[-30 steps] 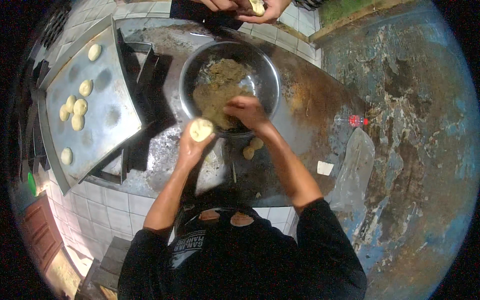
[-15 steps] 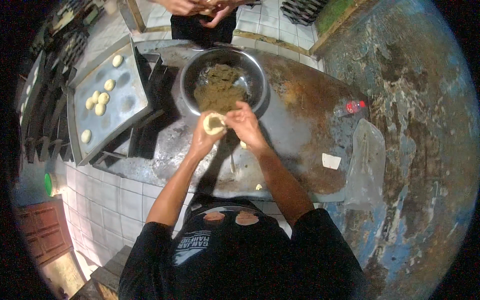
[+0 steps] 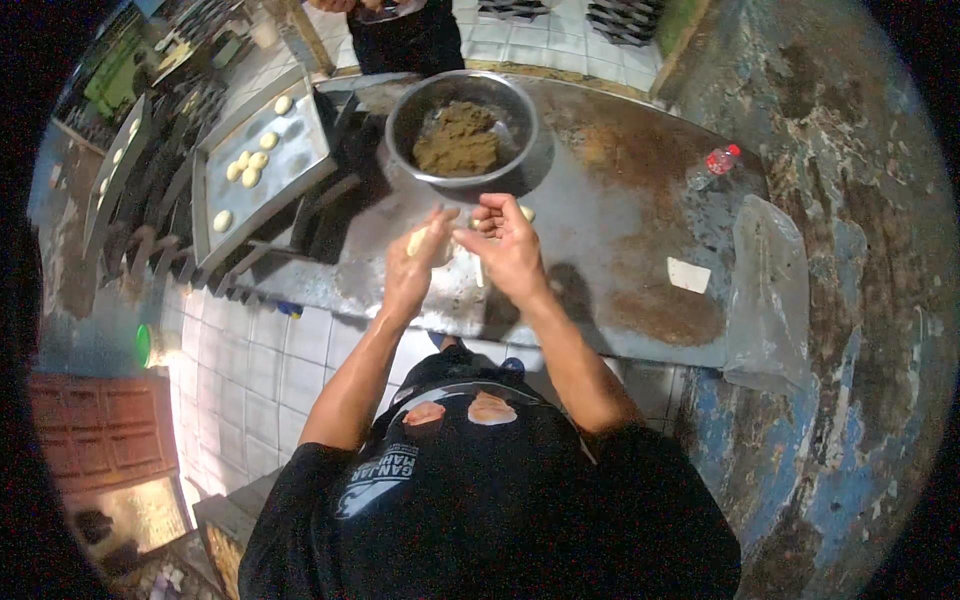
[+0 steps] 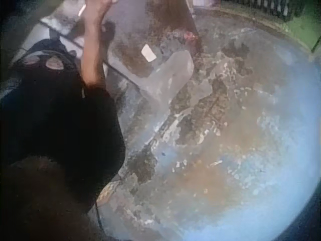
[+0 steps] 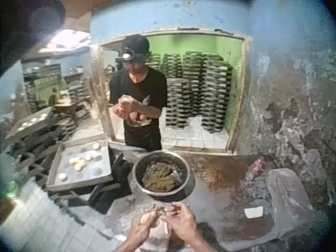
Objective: The person prepares small dough portions by hand and places them onto metal baking trays. The person fills each dough piece with a mixture from a bowl and rolls it into a bun shape before arranging it on the tray.
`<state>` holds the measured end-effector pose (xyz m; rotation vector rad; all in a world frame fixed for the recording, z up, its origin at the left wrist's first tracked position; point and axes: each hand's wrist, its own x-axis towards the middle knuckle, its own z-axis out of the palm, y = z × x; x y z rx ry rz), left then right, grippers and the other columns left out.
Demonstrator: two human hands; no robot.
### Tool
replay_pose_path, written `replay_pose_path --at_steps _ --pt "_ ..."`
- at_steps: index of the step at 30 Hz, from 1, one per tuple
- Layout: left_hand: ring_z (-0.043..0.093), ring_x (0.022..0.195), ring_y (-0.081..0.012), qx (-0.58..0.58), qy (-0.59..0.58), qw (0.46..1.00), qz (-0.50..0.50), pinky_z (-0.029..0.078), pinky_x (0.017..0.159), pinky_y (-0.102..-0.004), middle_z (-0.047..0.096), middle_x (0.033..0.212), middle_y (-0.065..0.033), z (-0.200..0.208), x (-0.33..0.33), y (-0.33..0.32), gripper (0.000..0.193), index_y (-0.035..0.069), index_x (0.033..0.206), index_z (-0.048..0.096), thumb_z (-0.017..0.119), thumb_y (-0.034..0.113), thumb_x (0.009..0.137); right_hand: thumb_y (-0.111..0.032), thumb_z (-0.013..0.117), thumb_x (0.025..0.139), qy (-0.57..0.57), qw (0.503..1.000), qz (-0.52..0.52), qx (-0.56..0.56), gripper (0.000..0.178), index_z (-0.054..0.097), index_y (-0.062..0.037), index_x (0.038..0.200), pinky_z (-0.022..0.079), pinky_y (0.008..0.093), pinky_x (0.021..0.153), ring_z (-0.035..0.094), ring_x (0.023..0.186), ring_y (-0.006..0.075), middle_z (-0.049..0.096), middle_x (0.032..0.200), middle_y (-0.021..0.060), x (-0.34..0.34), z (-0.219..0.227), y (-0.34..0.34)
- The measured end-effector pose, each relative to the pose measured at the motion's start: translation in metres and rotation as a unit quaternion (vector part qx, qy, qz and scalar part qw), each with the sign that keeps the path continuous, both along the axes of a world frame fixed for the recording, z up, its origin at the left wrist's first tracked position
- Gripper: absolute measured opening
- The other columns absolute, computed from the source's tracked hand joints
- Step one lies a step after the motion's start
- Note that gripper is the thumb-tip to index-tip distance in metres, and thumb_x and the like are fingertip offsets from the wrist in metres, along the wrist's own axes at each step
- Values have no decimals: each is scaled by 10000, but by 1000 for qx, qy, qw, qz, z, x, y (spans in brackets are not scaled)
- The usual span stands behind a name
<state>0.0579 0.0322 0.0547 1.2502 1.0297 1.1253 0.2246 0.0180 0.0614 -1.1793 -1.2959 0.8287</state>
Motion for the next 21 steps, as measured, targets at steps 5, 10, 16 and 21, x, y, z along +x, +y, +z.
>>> replay_pose_path --at_steps 5,10,16,21 --pt "629 1021 -168 -1 167 984 -56 518 892 -310 695 1184 -91 19 -43 -6 472 -20 1376 613 645 257 995 -43 746 879 -56 956 265 -114 162 725 0 1034 566 307 824 706 889 201 745 960 94 -12 22 29" --pt "624 1113 -167 16 123 991 -46 497 977 -322 695 1222 -84 13 -123 16 343 -14 1275 680 634 183 998 -85 773 834 -258 897 325 153 289 709 14 1098 574 374 840 715 887 293 739 981 140 -118 55 51" --pt "367 1477 -215 -112 -355 920 123 281 1199 -343 448 1582 -138 32 -210 59 618 61 1523 480 347 498 1107 -280 733 958 -155 961 131 187 493 560 44 1286 517 407 928 613 1122 298 620 1185 190 -263 -6 83" --pt "552 1284 -207 -80 -177 952 238 440 1081 -344 657 1339 -134 20 -330 101 547 90 1516 501 457 436 1094 -330 540 1079 237 824 356 -372 377 609 0 1249 510 273 809 632 929 125 674 1063 67 -392 17 159"
